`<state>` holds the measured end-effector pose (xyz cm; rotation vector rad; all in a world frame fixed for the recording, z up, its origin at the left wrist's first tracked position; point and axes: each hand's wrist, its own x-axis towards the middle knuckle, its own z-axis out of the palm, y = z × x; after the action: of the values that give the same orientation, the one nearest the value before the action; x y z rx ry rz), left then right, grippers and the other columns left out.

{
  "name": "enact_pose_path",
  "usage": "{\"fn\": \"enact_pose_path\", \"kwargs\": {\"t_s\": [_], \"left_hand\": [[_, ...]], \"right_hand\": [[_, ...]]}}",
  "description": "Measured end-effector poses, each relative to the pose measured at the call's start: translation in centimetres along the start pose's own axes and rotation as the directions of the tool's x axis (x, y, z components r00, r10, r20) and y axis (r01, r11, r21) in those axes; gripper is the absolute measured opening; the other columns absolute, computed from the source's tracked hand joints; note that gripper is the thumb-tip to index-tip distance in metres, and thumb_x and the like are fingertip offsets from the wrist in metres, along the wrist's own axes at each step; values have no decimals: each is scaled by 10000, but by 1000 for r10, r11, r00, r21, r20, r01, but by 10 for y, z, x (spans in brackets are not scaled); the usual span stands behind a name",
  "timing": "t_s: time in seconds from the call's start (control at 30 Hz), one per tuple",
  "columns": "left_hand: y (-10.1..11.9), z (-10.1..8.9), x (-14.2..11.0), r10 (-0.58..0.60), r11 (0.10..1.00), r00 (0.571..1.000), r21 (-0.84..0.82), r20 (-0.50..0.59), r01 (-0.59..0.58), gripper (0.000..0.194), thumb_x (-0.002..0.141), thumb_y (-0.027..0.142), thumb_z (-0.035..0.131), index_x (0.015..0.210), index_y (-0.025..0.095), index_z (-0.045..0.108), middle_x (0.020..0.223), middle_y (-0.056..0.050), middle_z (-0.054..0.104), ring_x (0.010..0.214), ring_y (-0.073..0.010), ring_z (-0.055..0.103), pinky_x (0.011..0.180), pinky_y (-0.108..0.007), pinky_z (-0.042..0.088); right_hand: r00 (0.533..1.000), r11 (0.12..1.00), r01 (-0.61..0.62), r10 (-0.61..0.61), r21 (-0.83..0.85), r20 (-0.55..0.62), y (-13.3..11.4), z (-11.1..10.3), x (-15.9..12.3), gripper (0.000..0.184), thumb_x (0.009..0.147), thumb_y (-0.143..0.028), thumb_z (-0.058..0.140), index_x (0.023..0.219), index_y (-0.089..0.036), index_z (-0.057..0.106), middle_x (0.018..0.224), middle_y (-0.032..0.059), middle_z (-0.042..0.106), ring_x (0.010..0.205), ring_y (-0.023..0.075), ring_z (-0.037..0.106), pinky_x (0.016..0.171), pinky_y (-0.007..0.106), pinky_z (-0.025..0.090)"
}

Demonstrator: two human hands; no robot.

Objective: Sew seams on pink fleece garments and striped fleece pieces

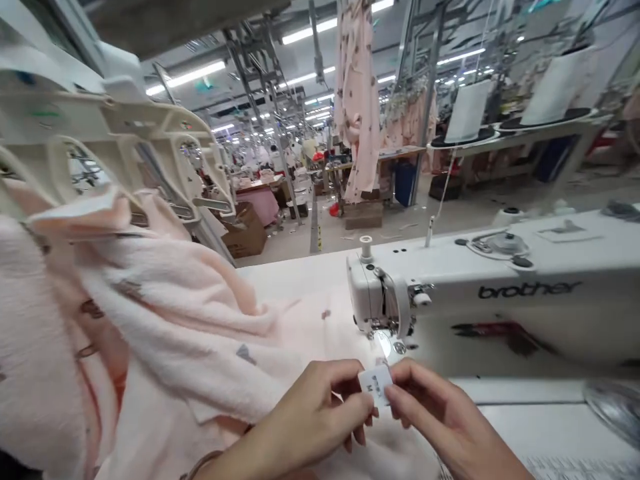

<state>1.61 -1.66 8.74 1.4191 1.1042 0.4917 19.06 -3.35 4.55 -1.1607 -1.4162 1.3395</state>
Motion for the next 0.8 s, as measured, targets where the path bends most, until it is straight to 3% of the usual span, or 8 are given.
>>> {"fn": "enact_pose_path", "kwargs": {"t_s": [0.1, 0.2, 0.33, 0.8], "left_hand": [[-6, -2, 4, 24, 997, 998, 68, -60, -20, 158, 829, 259, 537, 730, 138, 560, 653, 6, 555, 594, -90, 526, 552, -179, 413], [-9, -4, 9, 32, 999, 993, -26, -115, -35, 197, 790, 315, 614, 791, 129, 550, 687, -9, 577, 662, -108, 548, 608, -192, 425], [-13, -4, 15, -31, 984, 993, -180, -113, 10, 273, 760, 358, 651, 770, 113, 530, 634, -9, 563, 587, -104, 552, 566, -199, 442], [-14, -2, 20, -64, 976, 989, -216, -133, 34, 299, 744, 380, 674, 767, 112, 542, 595, -12, 581, 565, -96, 543, 567, -200, 451]], "right_hand": [[999, 997, -13, 10, 71, 35, 6, 7, 8, 340, 855, -489, 512, 694, -190, 507, 654, -27, 467, 630, 105, 460, 590, 196, 377], [999, 996, -42, 43, 73, -3, 13, 10, 7, 328, 854, -480, 516, 708, -187, 507, 660, -29, 460, 634, 106, 444, 588, 200, 356], [999, 998, -35, 34, 43, 32, 16, 9, 6, 333, 866, -487, 491, 727, -185, 518, 674, -23, 468, 641, 112, 442, 585, 208, 350], [998, 998, -50, 50, 24, 26, 19, 5, 8, 342, 897, -490, 447, 739, -193, 504, 688, -28, 449, 657, 112, 425, 609, 220, 339]]}}
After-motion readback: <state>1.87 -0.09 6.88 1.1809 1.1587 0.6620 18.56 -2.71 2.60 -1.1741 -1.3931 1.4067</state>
